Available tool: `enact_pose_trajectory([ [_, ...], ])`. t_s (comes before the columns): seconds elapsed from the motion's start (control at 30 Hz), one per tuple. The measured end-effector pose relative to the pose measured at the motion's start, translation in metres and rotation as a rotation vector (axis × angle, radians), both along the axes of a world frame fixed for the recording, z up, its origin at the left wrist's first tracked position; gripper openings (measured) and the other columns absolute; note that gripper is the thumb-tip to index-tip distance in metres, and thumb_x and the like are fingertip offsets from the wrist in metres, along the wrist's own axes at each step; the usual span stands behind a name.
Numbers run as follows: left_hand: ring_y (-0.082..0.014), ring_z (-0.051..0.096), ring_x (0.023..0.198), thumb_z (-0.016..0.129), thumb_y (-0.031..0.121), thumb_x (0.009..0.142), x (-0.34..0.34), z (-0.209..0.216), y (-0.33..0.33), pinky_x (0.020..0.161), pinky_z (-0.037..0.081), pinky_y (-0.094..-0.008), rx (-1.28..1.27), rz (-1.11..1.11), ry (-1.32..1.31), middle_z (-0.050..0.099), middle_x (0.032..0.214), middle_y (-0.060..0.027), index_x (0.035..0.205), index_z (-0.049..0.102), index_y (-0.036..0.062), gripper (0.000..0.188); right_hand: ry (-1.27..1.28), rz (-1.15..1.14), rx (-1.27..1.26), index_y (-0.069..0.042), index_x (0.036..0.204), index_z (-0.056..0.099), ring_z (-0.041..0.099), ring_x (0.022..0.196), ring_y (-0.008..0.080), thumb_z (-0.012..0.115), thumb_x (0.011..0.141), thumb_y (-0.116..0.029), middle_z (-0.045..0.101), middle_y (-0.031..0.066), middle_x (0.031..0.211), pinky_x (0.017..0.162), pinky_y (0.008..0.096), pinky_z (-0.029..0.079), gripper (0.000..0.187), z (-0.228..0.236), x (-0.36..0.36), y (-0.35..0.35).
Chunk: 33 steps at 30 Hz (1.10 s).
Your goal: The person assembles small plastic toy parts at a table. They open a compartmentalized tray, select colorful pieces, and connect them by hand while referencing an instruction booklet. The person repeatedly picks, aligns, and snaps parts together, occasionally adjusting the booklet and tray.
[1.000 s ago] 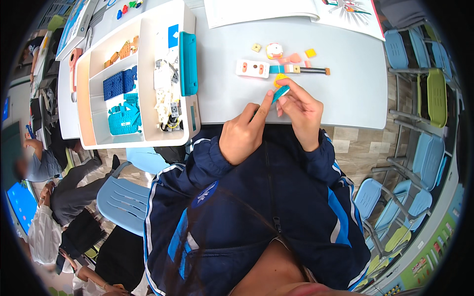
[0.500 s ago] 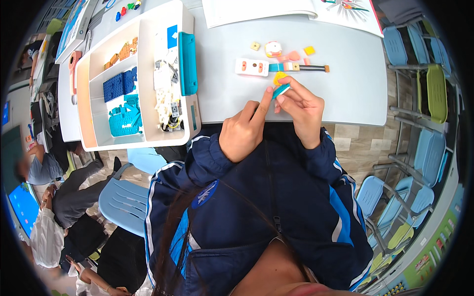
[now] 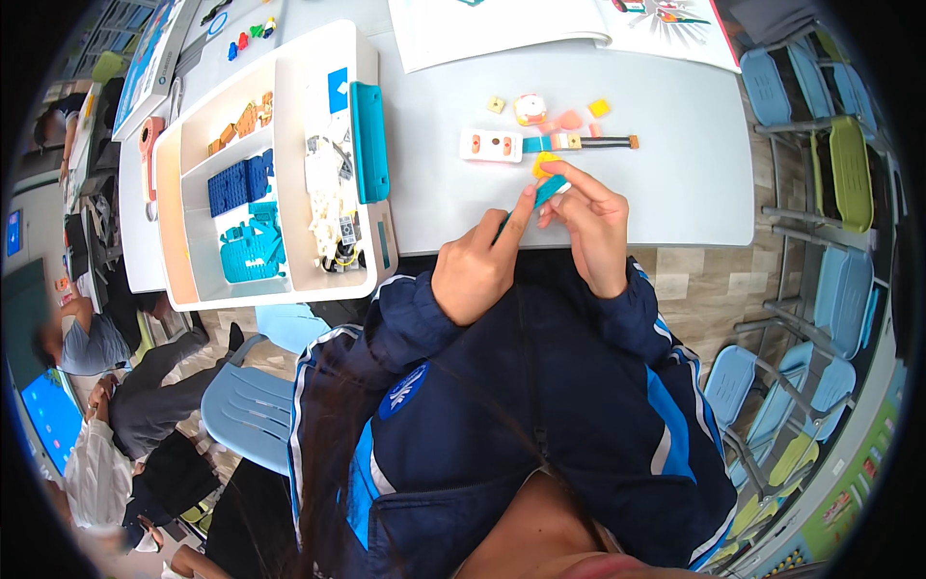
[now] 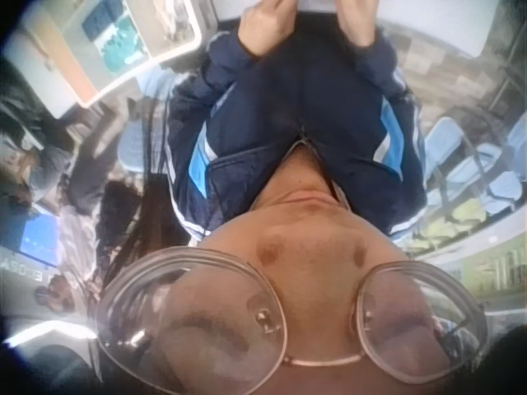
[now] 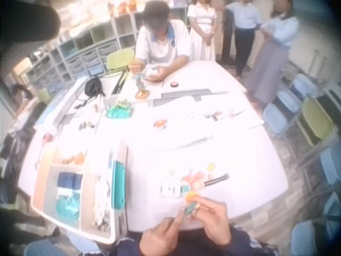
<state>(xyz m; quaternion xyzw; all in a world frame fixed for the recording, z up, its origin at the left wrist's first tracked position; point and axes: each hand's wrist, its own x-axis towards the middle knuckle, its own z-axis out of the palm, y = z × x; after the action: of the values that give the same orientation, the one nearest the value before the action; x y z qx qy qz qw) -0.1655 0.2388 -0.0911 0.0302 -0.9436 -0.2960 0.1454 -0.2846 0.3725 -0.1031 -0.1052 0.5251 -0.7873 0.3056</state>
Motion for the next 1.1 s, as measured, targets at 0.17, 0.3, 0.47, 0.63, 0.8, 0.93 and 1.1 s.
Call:
enact_pose_trajectory([
  [0.17, -0.0128, 0.064, 0.071, 0.055, 0.007, 0.098, -0.002, 0.015, -0.012, 0.063, 0.052, -0.0283, 0.809, 0.093, -0.210, 0.069, 0.095, -0.0126, 0.139, 0.051, 0.0028, 0.041, 0.179, -0.015, 0.137, 0.004, 0.131, 0.057, 0.065, 0.081, 0.0127, 0.054, 0.094, 0.006, 0.069, 0.0123, 0.100, 0.077, 0.0278, 0.055, 0.037, 0.014, -0.004, 0.007],
  [0.3, -0.0121, 0.062, 0.089, 0.053, 0.020, 0.103, 0.000, 0.016, -0.019, 0.083, 0.047, -0.0288, 1.260, 0.152, -0.050, 0.072, 0.105, -0.0149, 0.131, 0.054, 0.0007, 0.034, 0.373, -0.092, 0.243, 0.002, 0.132, 0.057, 0.067, 0.085, 0.0128, 0.058, 0.096, 0.001, 0.070, 0.0130, 0.106, 0.080, 0.0279, 0.055, 0.035, 0.019, -0.019, 0.023],
  [0.47, -0.0180, 0.059, 0.113, 0.055, 0.023, 0.101, -0.016, 0.021, -0.023, 0.096, 0.042, -0.0336, 1.603, 0.267, 0.112, 0.067, 0.121, -0.0196, 0.129, 0.053, 0.0020, 0.035, 0.953, -0.057, 0.642, 0.000, 0.118, 0.067, 0.069, 0.085, 0.0225, 0.067, 0.088, 0.000, 0.069, 0.0143, 0.099, 0.076, 0.0303, 0.055, 0.029, 0.021, -0.049, 0.040],
  [0.63, -0.0308, 0.060, 0.119, 0.052, 0.008, 0.100, -0.024, 0.014, -0.022, 0.104, 0.048, -0.0438, 1.862, 0.254, 0.202, 0.056, 0.134, -0.0271, 0.126, 0.050, 0.0006, 0.026, 1.177, 0.090, 0.763, 0.000, 0.112, 0.070, 0.063, 0.082, 0.0300, 0.074, 0.080, -0.003, 0.065, 0.0126, 0.092, 0.071, 0.0348, 0.053, 0.032, 0.017, -0.058, 0.039],
  [0.8, -0.0386, 0.051, 0.131, 0.050, 0.002, 0.100, -0.027, 0.020, -0.019, 0.108, 0.046, -0.0489, 1.915, 0.244, 0.238, 0.053, 0.136, -0.0308, 0.120, 0.047, 0.0030, 0.020, 1.083, 0.001, 0.839, 0.000, 0.113, 0.070, 0.063, 0.083, 0.0278, 0.076, 0.080, -0.004, 0.065, 0.0134, 0.093, 0.071, 0.0348, 0.053, 0.034, 0.016, -0.054, 0.036],
  [0.93, -0.0420, 0.047, 0.134, 0.050, 0.002, 0.099, -0.026, 0.022, -0.014, 0.109, 0.044, -0.0523, 1.866, 0.226, 0.287, 0.048, 0.137, -0.0352, 0.113, 0.050, 0.0046, 0.014, 0.921, -0.118, 0.728, 0.000, 0.112, 0.070, 0.064, 0.089, 0.0279, 0.077, 0.079, -0.005, 0.067, 0.0149, 0.100, 0.076, 0.0346, 0.053, 0.034, 0.033, -0.038, 0.034],
  [1.1, -0.0433, 0.048, 0.132, 0.048, 0.007, 0.101, -0.024, 0.024, -0.003, 0.107, 0.045, -0.0510, 1.854, 0.213, 0.344, 0.048, 0.137, -0.0361, 0.113, 0.050, 0.0061, 0.013, 1.282, -0.034, 0.476, -0.002, 0.111, 0.069, 0.064, 0.089, 0.0320, 0.077, 0.078, -0.005, 0.066, 0.0152, 0.100, 0.077, 0.0379, 0.053, 0.034, 0.056, -0.009, 0.003],
])
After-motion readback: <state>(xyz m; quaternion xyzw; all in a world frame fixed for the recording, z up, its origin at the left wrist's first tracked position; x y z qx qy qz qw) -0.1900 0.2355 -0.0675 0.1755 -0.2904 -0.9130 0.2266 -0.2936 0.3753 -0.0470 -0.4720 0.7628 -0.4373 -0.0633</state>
